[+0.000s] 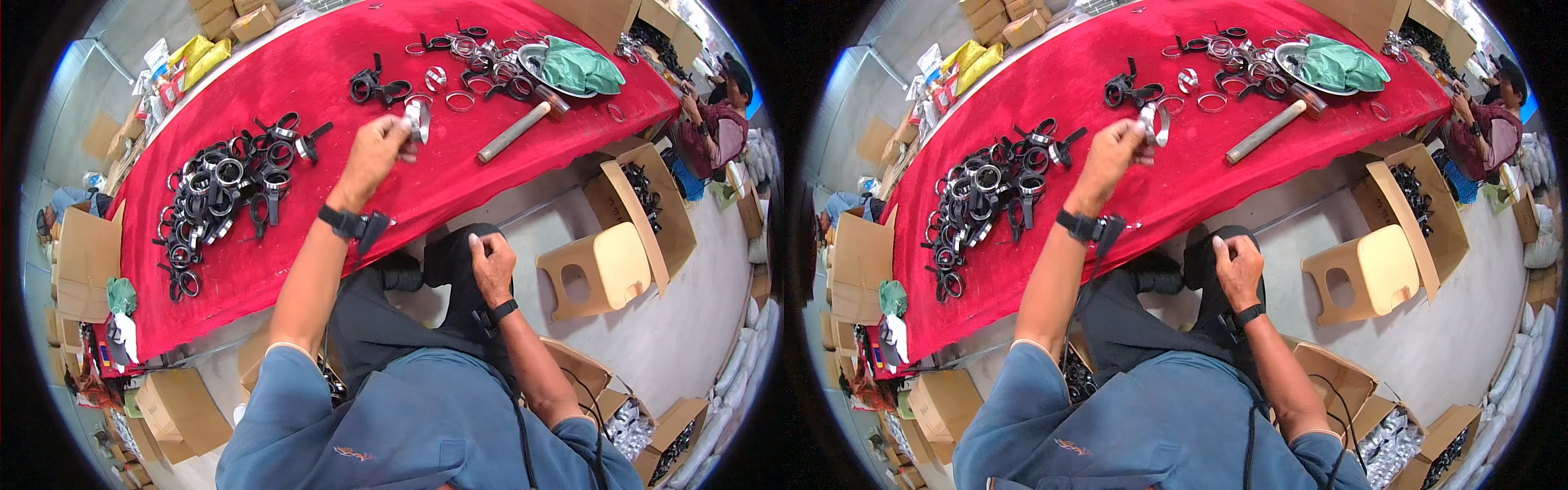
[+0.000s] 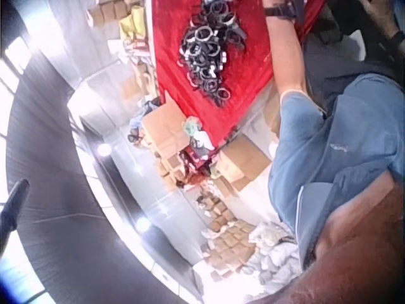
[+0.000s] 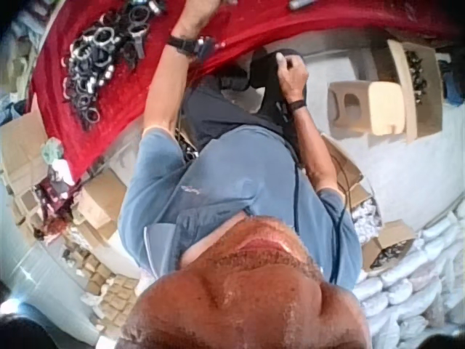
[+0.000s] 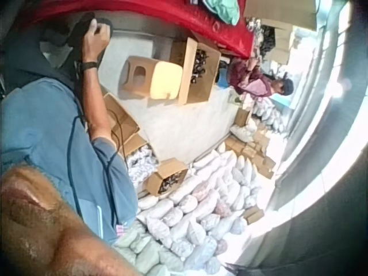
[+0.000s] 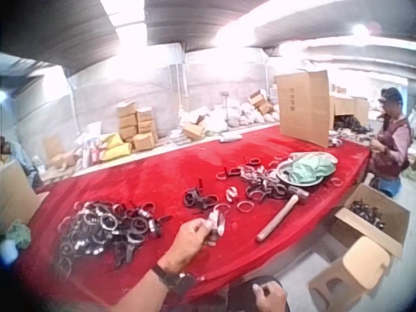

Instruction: The recorder is assembling circular metal and plastic components, specifically fitting metal rings into plastic housings.

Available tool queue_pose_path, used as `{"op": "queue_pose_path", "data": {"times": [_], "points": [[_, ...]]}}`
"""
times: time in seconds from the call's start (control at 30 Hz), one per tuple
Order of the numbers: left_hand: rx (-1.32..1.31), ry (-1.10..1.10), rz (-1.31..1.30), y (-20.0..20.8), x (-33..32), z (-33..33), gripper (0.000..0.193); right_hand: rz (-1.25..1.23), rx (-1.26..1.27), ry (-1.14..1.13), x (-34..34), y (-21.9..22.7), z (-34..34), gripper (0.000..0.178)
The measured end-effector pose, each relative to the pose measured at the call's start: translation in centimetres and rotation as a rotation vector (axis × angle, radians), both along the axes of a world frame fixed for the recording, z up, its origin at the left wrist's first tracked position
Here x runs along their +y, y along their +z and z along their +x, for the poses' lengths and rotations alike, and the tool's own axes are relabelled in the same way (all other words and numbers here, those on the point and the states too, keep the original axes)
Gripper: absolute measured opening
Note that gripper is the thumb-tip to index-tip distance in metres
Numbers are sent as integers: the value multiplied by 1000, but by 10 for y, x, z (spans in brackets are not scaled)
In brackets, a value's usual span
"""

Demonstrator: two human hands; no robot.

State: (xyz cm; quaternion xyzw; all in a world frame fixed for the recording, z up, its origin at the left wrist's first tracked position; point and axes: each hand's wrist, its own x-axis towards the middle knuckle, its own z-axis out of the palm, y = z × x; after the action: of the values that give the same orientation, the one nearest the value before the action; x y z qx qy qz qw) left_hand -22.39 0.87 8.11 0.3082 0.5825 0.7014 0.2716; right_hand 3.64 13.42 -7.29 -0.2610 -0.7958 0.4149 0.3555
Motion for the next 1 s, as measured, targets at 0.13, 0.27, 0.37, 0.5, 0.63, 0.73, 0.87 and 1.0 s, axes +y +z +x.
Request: {"op": "queue_pose_path", "data": {"times": [0.13,0.27,0.37,0.5,0.63,0.73,0.87,1.0], "points": [[-83,49,-202,-50,-16,61,32,-84,188,91,-19,78,-25,23],[-355,47,-114,-74,-25,102,31,-104,214,238,-27,99,-42,19],[-325,112,-84,-73,-27,115,30,-69,129,267,-31,85,-46,14],[-332,158,-86,-82,-37,107,29,-58,117,252,-40,88,-47,13],[-327,455,-58,-86,-69,72,28,-6,69,291,-31,103,-61,12],[-280,514,-45,-72,-90,62,29,347,133,290,14,107,-109,13],[-344,487,44,-55,-96,62,31,449,-22,190,75,101,-156,34],[-548,279,177,-43,-99,63,32,39,-121,421,37,131,-129,58]]}}
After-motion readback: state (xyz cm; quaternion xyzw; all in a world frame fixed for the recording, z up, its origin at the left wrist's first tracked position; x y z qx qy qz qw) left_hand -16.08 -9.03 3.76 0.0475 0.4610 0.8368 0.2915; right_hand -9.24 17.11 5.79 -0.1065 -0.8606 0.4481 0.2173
